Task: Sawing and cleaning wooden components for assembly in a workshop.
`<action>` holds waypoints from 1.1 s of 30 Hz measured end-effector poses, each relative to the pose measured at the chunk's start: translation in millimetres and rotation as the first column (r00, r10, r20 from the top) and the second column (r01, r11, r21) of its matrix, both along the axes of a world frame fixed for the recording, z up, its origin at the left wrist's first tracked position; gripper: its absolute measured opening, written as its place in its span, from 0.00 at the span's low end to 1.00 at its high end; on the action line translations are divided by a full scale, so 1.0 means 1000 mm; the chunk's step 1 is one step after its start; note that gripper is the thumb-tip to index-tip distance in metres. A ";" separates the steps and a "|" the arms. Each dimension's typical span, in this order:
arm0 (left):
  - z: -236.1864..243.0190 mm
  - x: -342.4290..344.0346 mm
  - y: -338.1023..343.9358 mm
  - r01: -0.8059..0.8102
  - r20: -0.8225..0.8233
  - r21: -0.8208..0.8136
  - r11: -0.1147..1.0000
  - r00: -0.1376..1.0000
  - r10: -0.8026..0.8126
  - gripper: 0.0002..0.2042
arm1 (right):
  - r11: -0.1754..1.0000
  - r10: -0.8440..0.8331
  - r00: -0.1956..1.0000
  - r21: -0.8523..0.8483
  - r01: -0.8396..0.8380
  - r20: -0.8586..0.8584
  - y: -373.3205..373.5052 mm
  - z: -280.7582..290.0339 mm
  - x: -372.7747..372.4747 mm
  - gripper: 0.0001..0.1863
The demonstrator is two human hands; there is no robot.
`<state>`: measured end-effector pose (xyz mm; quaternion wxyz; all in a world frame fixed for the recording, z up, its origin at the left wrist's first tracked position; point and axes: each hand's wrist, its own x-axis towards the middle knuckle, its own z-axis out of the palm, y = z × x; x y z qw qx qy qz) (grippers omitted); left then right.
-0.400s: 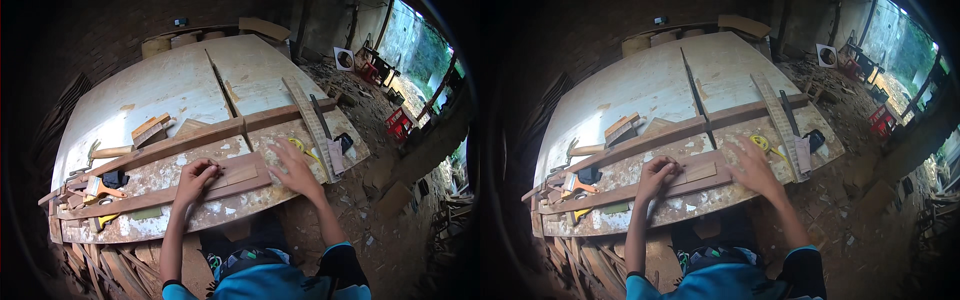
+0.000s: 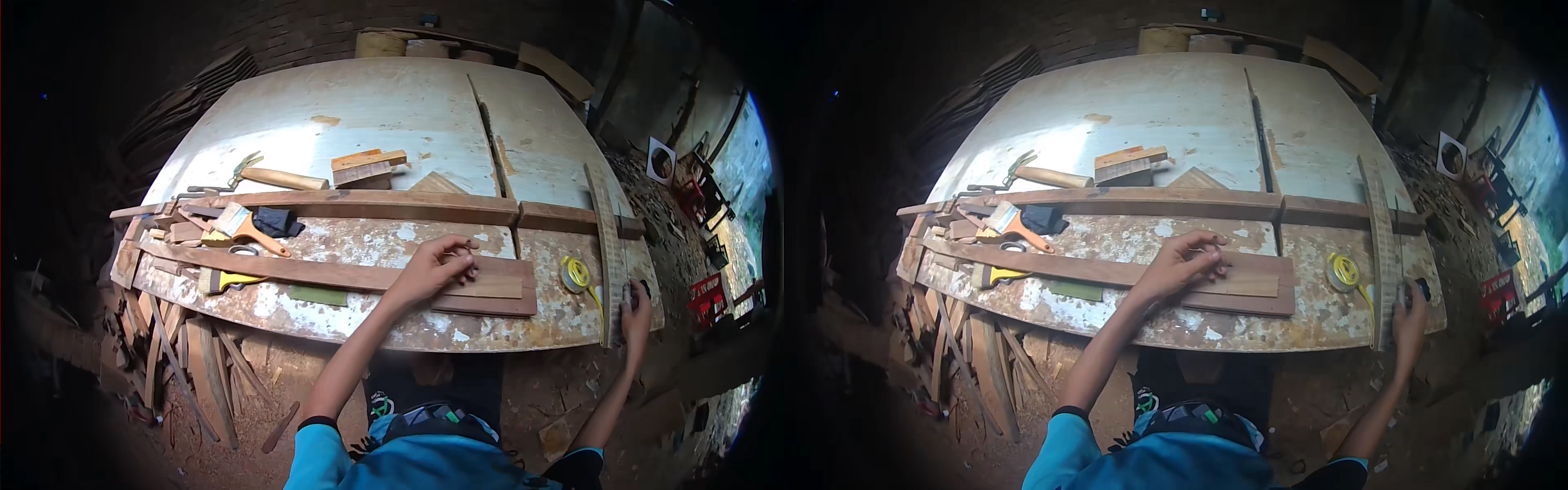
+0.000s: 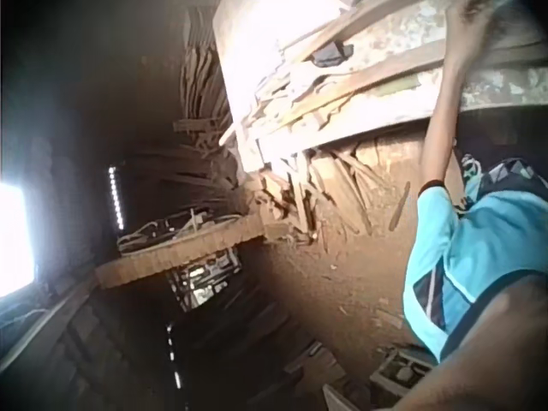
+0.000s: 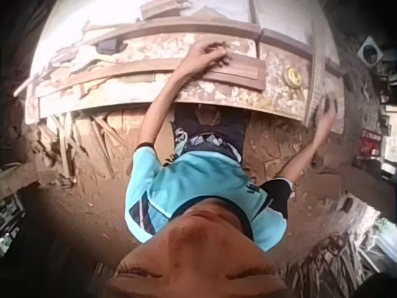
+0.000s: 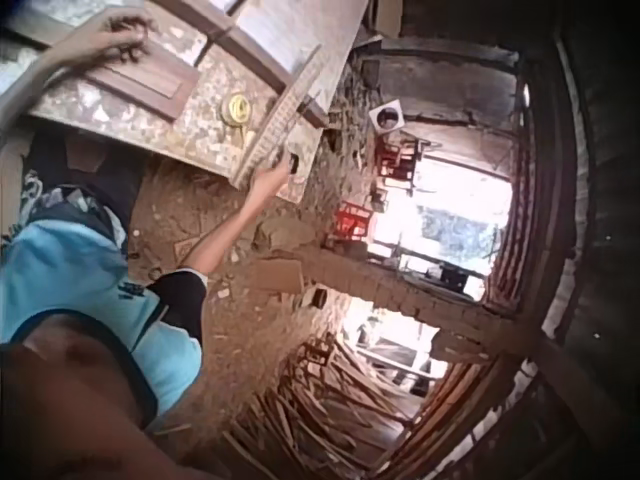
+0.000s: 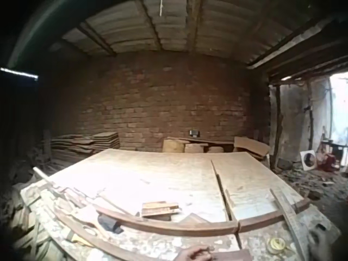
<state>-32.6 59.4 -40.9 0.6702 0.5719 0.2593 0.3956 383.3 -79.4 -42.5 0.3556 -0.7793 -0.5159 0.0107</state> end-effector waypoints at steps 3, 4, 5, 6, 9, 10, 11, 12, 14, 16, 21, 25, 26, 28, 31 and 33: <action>0.002 0.008 -0.001 0.001 -0.010 0.063 0.998 1.000 0.000 0.08 | 0.993 0.072 0.997 0.098 -0.070 -0.016 -0.001 0.003 0.028 0.20; -0.002 0.009 0.001 -0.034 -0.002 0.180 0.983 0.999 0.035 0.07 | 0.990 0.100 0.995 0.101 -0.099 -0.013 0.009 0.005 0.028 0.20; -0.003 0.010 0.002 -0.003 -0.011 0.118 0.993 1.000 0.004 0.06 | 0.981 0.092 0.996 0.173 -0.088 -0.017 0.012 0.014 0.017 0.20; -0.004 0.006 0.003 0.030 -0.057 0.139 0.990 0.998 -0.022 0.07 | 0.967 0.087 0.996 0.244 -0.079 -0.021 0.018 0.020 0.005 0.19; -0.006 -0.001 0.006 0.056 -0.087 0.188 0.981 0.995 -0.040 0.07 | 0.946 0.262 0.956 0.233 -0.226 -0.134 0.052 0.032 -0.022 0.19; -0.008 -0.002 0.005 0.054 -0.071 0.216 0.975 0.997 -0.040 0.07 | 0.938 0.312 0.941 0.202 -0.283 -0.133 0.062 0.036 -0.038 0.18; -0.008 -0.001 0.006 0.039 -0.067 0.220 0.975 0.997 -0.025 0.07 | 0.931 0.344 0.928 0.179 -0.318 -0.142 0.075 0.035 -0.043 0.17; -0.009 0.000 0.005 0.046 -0.041 0.211 0.976 0.998 -0.038 0.08 | 0.926 0.375 0.911 0.118 -0.359 -0.172 0.083 0.034 -0.048 0.17; -0.006 0.002 0.004 0.059 -0.010 0.217 0.974 0.998 -0.059 0.08 | 0.880 0.466 0.848 0.035 -0.473 -0.255 0.097 0.033 -0.060 0.15; -0.009 0.006 0.007 0.073 -0.017 0.245 0.967 0.997 -0.071 0.08 | 0.872 0.452 0.888 -0.164 -0.460 -0.089 0.111 0.032 -0.066 0.14; -0.004 0.002 0.011 0.102 -0.038 0.098 0.990 0.994 -0.098 0.09 | 0.793 0.609 0.727 -0.202 -0.575 0.318 0.166 0.089 -0.187 0.14; -0.006 -0.011 0.011 0.057 0.014 0.051 0.997 0.998 -0.057 0.11 | 0.353 0.928 0.305 -0.248 -0.902 0.213 0.239 0.102 -0.310 0.11; 0.000 -0.014 0.010 0.057 0.009 0.049 0.997 0.998 -0.057 0.11 | 0.276 0.954 0.223 -0.294 -0.915 0.201 0.258 0.100 -0.342 0.10; 0.004 -0.010 0.011 0.027 -0.013 -0.014 1.000 1.000 -0.027 0.11 | 0.159 0.979 0.098 -0.364 -0.918 0.180 0.299 0.095 -0.402 0.11; -0.031 0.016 0.030 -0.213 -0.137 0.411 0.886 0.947 0.291 0.12 | 0.245 0.969 0.219 -0.518 -0.820 0.111 0.347 0.067 -0.478 0.15; -0.075 0.030 0.032 -0.029 0.236 0.003 1.000 0.971 0.028 0.10 | 0.327 0.939 0.332 -0.545 -0.772 0.094 0.357 0.042 -0.528 0.17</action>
